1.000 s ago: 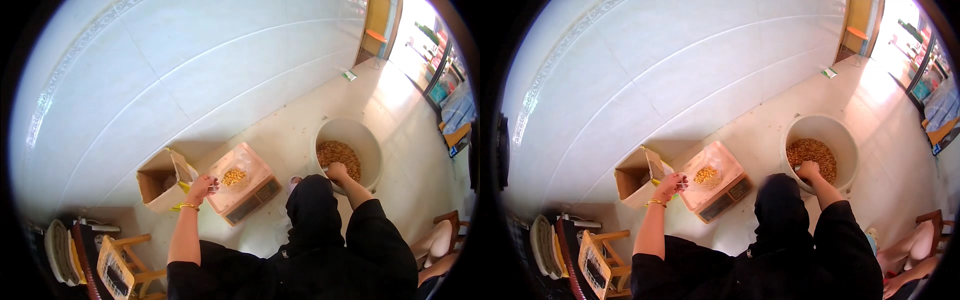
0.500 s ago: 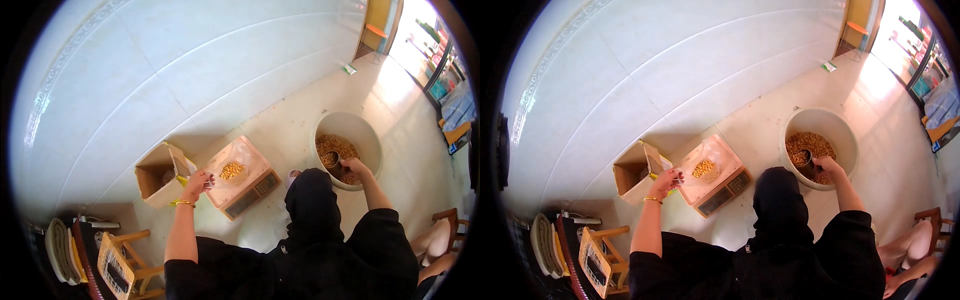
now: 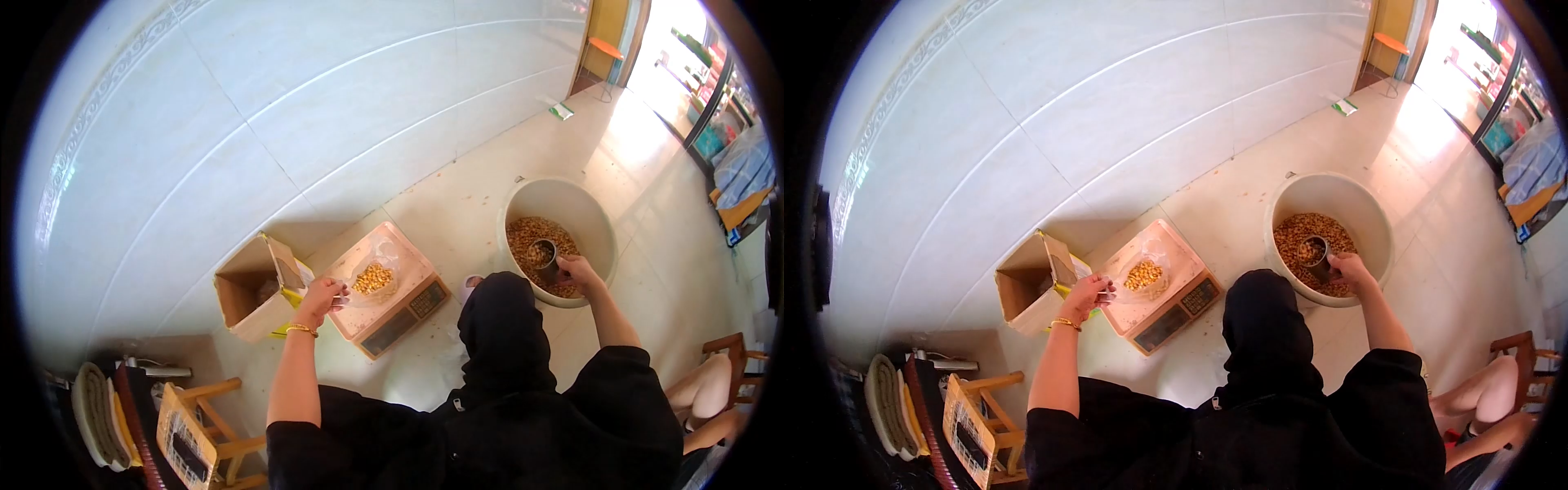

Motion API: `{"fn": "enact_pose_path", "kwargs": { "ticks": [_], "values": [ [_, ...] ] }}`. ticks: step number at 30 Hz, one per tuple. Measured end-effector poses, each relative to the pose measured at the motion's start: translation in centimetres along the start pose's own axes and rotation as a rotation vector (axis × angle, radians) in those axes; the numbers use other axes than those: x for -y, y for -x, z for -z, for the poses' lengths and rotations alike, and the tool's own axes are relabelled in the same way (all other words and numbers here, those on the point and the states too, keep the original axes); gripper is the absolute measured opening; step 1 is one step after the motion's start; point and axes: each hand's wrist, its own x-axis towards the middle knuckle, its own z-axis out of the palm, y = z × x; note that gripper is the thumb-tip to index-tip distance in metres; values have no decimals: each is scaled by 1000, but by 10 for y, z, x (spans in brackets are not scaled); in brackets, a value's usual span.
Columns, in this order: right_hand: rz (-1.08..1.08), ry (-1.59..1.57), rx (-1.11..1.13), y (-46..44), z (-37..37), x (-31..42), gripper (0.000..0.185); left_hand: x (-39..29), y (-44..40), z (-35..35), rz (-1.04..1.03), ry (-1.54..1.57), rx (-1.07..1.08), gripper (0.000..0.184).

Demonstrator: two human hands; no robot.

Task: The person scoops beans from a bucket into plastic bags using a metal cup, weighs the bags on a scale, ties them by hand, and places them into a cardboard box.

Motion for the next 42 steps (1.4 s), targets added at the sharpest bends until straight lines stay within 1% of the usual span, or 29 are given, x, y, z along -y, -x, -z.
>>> {"fn": "enact_pose_path", "kwargs": {
  "ticks": [2, 3, 5, 8, 9, 10, 11, 12, 14, 15, 16, 17, 19, 20, 22, 24, 27, 28, 30, 32, 34, 35, 36, 37, 38, 39, 40, 42],
  "values": [
    [82, 218, -55, -2, 2, -5, 31, 1, -3, 1, -5, -15, 10, 15],
    [83, 222, -54, 0, 5, -5, 31, 1, -3, 2, -10, 4, 11, 15],
    [31, -8, -1, 3, 12, -8, 29, 3, -3, 4, -16, 30, 7, 14],
    [28, 32, 1, 10, 6, -2, 29, 0, -2, 3, -28, 37, -6, 14],
    [30, 37, 2, 12, 8, -2, 29, -4, 1, -1, -17, -24, -21, 14],
    [22, -49, 22, 12, 11, -2, 28, -7, 3, -4, -8, -80, -41, 14],
    [13, -129, 49, 12, 9, 0, 28, -8, 4, -5, -8, -65, -56, 14],
    [18, -112, 70, 17, 6, 6, 28, -6, 4, -5, -32, -70, -48, 15],
    [60, -374, 39, 34, 0, 22, 27, -3, 4, -2, -57, -56, -66, 16],
    [161, -368, 113, 31, 4, 24, 26, -1, 2, -2, -38, -7, -64, 16],
    [166, -354, 128, 39, -4, 40, 26, 0, 0, -1, -21, 41, -56, 16],
    [243, -283, 141, 48, -9, 57, 26, 1, -1, 0, -20, 71, -56, 14],
    [386, -185, 173, 63, -24, 90, 26, 2, -2, 1, -26, 87, -75, 14],
    [391, -181, 171, 75, -37, 108, 26, 2, -3, 1, -29, 92, -86, 13],
    [415, -244, 245, 100, -70, 146, 26, 2, -7, 1, -41, 102, -81, 14],
    [397, -277, 405, 107, -100, 171, 25, 1, -8, 2, -49, 111, -80, 15],
    [331, -273, 587, 99, -160, 193, 25, -1, -5, -1, -76, 140, -45, 17],
    [310, -255, 643, 99, -186, 198, 25, -3, -2, -3, -45, 168, -56, 18],
    [244, -201, 728, 94, -240, 201, 25, -3, -1, -4, -16, 202, -74, 18],
    [161, -146, 766, 80, -292, 187, 24, -1, -4, 0, 5, 275, -57, 18],
    [50, -16, 845, 73, -331, 175, 22, -4, 1, -1, 0, 293, -76, 16],
    [41, 79, 805, 72, -347, 168, 21, -5, 4, -1, -1, 316, -85, 15],
    [37, 91, 818, 67, -357, 161, 21, -6, 5, -2, -1, 338, -91, 13],
    [24, 235, 799, 61, -365, 154, 22, -7, 7, -2, -43, 280, -89, 11],
    [10, 375, 773, 54, -372, 148, 25, -4, 6, -1, -38, 290, -93, 11],
    [-10, 455, 690, 47, -378, 141, 20, -2, 4, -1, -14, 288, -151, 10],
    [-18, 456, 687, 39, -383, 135, 20, -1, 1, -2, 11, 282, -205, 9],
    [154, 956, 593, 37, -394, 131, 22, -3, 3, -4, 8, 290, -179, 7]
  ]
}}
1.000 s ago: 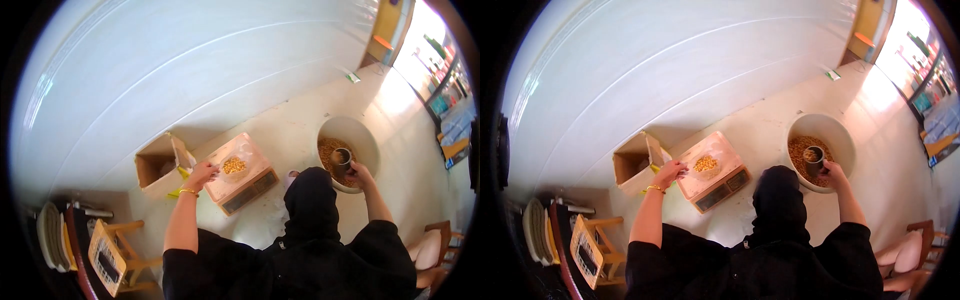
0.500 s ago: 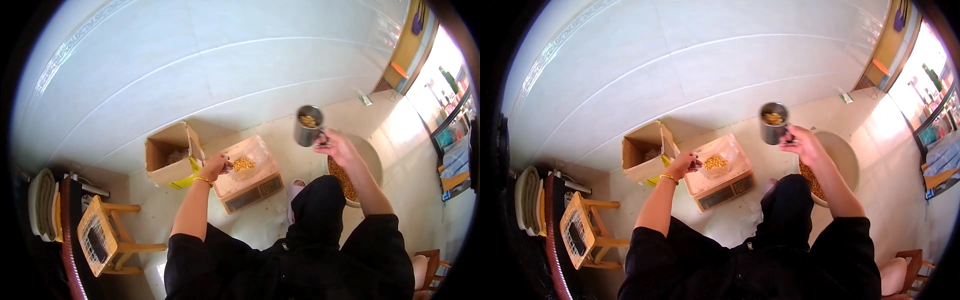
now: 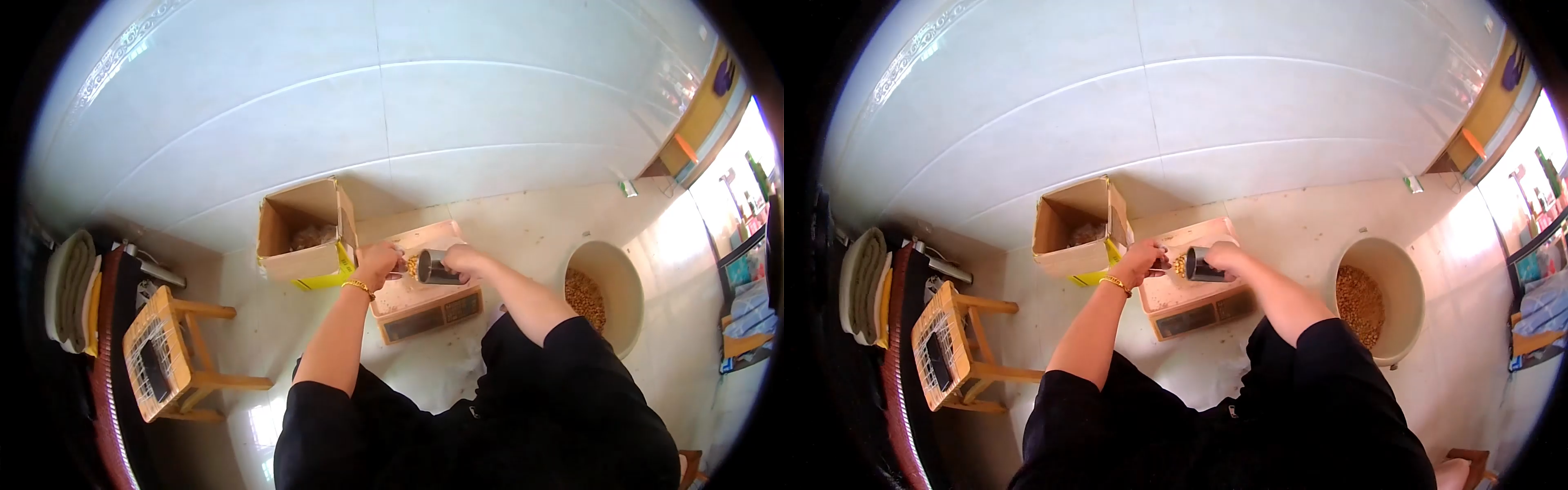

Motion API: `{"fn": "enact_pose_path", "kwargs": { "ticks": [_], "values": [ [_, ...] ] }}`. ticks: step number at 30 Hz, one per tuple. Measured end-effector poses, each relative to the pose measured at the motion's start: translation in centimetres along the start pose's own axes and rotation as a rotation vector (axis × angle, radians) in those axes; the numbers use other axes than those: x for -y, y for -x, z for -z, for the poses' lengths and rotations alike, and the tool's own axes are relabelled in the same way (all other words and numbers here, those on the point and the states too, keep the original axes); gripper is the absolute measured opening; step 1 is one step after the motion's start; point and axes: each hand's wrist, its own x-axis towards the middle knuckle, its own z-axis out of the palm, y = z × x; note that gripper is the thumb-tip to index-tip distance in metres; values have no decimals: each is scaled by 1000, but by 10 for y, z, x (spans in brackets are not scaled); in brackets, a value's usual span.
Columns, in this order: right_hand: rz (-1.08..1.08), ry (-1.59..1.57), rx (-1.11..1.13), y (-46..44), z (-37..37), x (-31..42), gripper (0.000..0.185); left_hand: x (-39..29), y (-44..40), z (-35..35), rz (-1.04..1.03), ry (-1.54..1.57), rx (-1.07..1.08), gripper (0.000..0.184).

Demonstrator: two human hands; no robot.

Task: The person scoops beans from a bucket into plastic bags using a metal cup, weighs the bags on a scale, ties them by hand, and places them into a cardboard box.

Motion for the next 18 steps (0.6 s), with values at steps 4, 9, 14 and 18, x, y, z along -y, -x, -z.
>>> {"fn": "enact_pose_path", "kwargs": {
  "ticks": [4, 9, 14, 18],
  "values": [
    [175, 452, -275, 0, -11, 5, 26, -5, 10, -3, -42, -70, 27, 11],
    [222, 448, -429, -4, -20, 11, 22, -3, 13, 1, -13, -73, 54, 7],
    [271, 558, -520, -13, -30, 13, 20, -1, 17, 5, -42, -76, 66, 7],
    [279, 609, -522, -11, -26, 17, 19, 2, 17, 8, -66, -71, 73, 8]
  ]
}}
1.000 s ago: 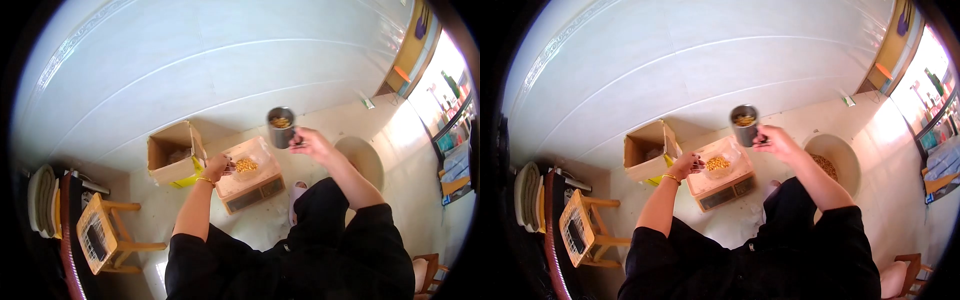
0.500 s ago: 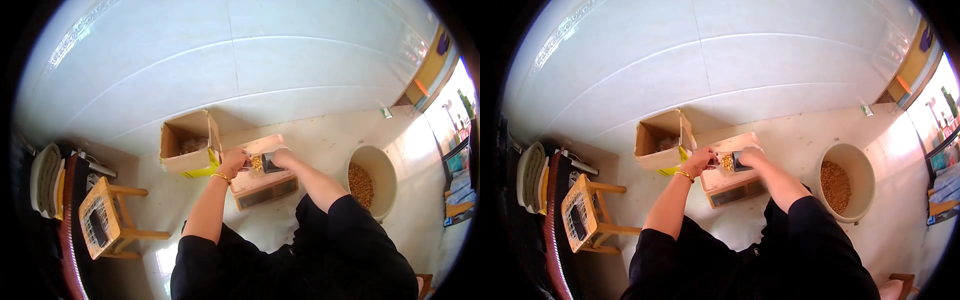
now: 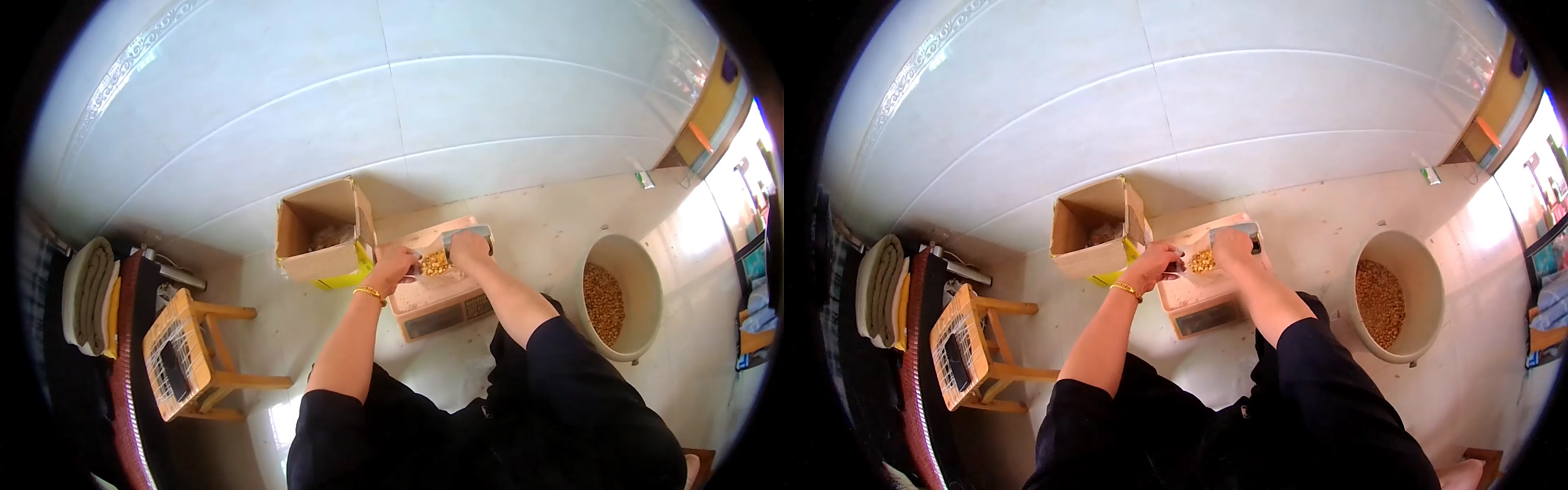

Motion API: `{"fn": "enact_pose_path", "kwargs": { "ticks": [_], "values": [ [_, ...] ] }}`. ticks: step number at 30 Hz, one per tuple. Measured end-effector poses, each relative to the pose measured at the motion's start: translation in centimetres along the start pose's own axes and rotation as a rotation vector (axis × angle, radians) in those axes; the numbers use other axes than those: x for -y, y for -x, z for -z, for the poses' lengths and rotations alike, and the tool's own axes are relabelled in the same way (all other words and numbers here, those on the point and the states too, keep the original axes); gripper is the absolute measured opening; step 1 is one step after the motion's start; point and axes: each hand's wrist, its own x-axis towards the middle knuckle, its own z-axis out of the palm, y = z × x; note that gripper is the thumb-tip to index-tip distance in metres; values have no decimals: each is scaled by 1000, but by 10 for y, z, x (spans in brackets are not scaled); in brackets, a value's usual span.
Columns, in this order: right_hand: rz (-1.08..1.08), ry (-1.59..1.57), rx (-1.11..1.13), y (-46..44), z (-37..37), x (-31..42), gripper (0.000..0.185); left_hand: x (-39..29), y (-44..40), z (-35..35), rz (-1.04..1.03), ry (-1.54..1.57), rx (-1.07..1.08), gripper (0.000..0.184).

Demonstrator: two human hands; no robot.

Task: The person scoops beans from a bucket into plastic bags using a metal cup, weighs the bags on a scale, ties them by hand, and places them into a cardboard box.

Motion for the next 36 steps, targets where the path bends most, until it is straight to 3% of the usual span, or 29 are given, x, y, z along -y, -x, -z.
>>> {"fn": "enact_pose_path", "kwargs": {
  "ticks": [7, 20, 36],
  "values": [
    [-46, -111, -51, -1, 0, -7, 18, -8, 1, -6, 12, -31, 7, 9],
    [23, 18, -98, 5, 5, -16, 17, -8, -3, -6, 19, -4, 39, 8],
    [57, 3, -12, 4, 6, -23, 20, -9, -3, -7, 11, -35, 57, 9]
  ]
}}
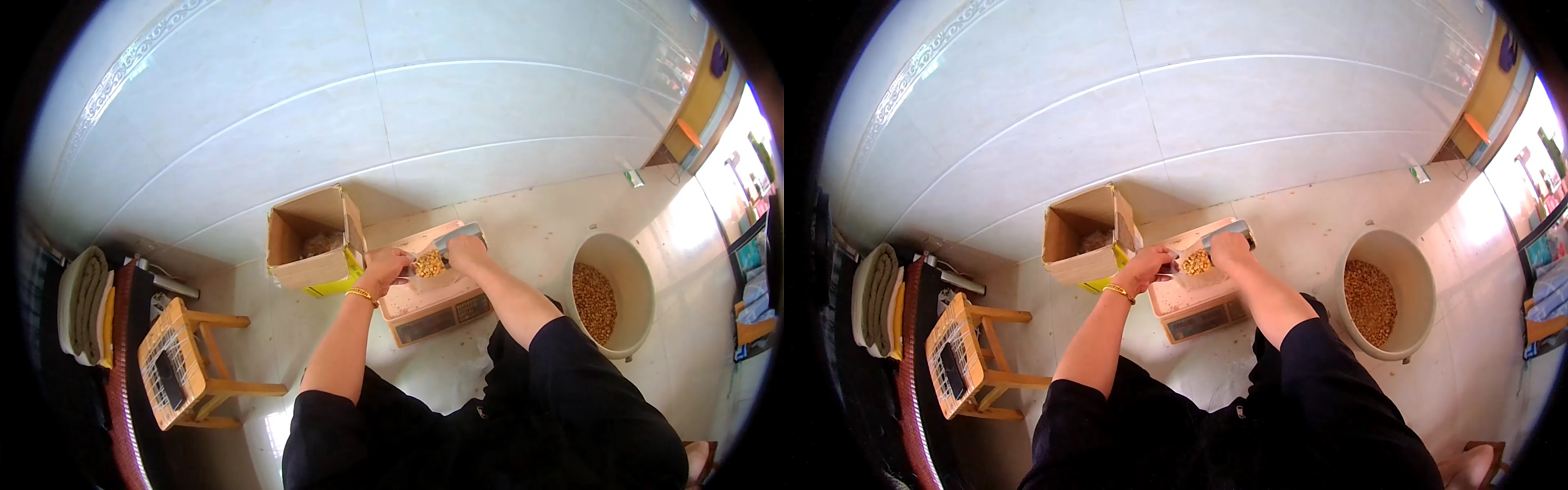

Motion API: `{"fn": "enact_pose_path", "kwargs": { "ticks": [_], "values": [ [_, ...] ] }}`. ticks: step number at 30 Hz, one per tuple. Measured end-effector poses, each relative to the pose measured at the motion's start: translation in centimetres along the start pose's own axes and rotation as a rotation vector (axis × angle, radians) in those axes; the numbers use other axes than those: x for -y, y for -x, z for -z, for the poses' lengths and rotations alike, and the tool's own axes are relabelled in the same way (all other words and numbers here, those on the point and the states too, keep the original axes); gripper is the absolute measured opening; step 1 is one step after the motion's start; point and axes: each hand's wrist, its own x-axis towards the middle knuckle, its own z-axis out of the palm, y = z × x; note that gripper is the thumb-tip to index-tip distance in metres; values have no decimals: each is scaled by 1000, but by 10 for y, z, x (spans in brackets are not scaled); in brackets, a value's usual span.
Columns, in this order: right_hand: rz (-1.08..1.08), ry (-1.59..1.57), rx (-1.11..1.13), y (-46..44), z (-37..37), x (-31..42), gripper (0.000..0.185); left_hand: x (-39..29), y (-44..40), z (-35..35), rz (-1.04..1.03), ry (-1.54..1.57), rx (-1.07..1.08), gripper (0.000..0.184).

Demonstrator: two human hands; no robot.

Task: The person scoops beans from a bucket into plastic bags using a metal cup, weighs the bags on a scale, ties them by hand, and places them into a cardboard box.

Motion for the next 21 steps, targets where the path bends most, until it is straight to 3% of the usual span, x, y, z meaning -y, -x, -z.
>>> {"fn": "enact_pose_path", "kwargs": {
  "ticks": [10, 21],
  "values": [
    [83, -58, 76, 7, 13, 2, 24, 1, -3, 1, 2, -17, -21, 9],
    [106, -47, 14, 8, 16, 1, 20, 6, -9, 4, -15, -13, -95, 16]
  ]
}}
